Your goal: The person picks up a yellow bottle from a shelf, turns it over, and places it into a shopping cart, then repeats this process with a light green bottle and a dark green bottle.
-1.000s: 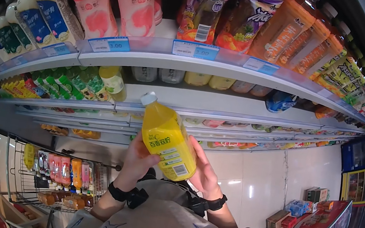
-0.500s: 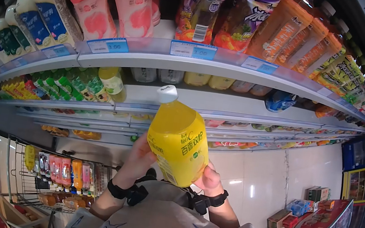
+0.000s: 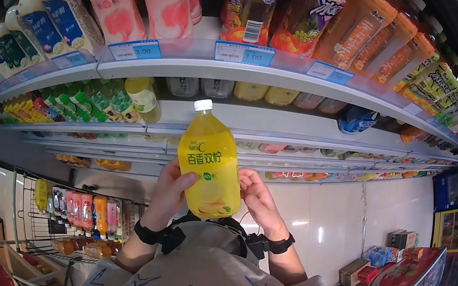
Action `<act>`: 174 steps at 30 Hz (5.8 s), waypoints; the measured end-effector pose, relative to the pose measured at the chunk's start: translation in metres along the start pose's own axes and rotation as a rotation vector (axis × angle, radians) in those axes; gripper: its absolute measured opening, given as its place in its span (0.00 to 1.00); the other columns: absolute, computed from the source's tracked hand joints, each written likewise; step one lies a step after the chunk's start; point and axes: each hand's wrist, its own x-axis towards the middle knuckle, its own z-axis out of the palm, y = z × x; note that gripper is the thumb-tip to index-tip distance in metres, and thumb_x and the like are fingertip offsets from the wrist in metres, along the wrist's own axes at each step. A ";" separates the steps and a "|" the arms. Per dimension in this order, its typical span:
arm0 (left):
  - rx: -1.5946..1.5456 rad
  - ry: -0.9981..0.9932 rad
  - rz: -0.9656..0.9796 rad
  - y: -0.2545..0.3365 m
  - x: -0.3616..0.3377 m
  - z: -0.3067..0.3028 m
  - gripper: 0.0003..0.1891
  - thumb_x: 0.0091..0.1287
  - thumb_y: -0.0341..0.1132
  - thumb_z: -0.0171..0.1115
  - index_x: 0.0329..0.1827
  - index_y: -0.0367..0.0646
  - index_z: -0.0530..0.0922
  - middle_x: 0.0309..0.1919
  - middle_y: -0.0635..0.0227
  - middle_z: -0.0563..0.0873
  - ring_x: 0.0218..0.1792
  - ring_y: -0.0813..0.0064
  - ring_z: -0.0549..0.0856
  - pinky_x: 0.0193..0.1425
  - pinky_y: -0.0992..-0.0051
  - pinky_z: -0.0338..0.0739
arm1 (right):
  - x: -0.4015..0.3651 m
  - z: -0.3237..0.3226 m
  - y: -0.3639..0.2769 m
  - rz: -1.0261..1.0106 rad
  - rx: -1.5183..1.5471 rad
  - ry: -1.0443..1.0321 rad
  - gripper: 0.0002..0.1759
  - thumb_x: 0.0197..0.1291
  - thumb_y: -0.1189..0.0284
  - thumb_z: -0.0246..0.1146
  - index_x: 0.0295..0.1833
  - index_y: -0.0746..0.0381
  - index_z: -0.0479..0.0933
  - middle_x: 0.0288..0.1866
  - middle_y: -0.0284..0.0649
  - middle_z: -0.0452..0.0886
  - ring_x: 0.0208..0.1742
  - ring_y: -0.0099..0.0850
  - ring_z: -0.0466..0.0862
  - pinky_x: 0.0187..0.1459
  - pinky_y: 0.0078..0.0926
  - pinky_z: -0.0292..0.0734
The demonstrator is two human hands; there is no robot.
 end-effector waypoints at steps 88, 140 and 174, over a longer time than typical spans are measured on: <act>0.205 0.442 0.066 0.009 -0.192 -0.066 0.29 0.75 0.32 0.55 0.76 0.49 0.56 0.48 0.65 0.85 0.42 0.81 0.86 0.43 0.79 0.82 | 0.009 0.102 0.086 0.341 -0.394 -0.379 0.57 0.55 0.81 0.67 0.82 0.61 0.37 0.81 0.41 0.53 0.60 0.27 0.71 0.60 0.29 0.73; -0.810 1.323 0.715 0.165 -0.351 -0.683 0.30 0.73 0.59 0.54 0.68 0.48 0.69 0.61 0.63 0.78 0.59 0.65 0.79 0.58 0.63 0.78 | 0.412 0.425 0.741 0.870 -0.515 -0.758 0.26 0.59 0.69 0.71 0.61 0.65 0.74 0.51 0.37 0.83 0.50 0.24 0.82 0.51 0.23 0.77; -0.504 1.627 0.359 0.137 -0.356 -0.689 0.34 0.70 0.53 0.63 0.67 0.41 0.58 0.45 0.61 0.76 0.38 0.74 0.80 0.43 0.71 0.83 | 0.374 0.387 0.719 0.373 -1.097 -0.835 0.43 0.60 0.58 0.69 0.74 0.70 0.61 0.61 0.55 0.76 0.57 0.44 0.78 0.58 0.38 0.73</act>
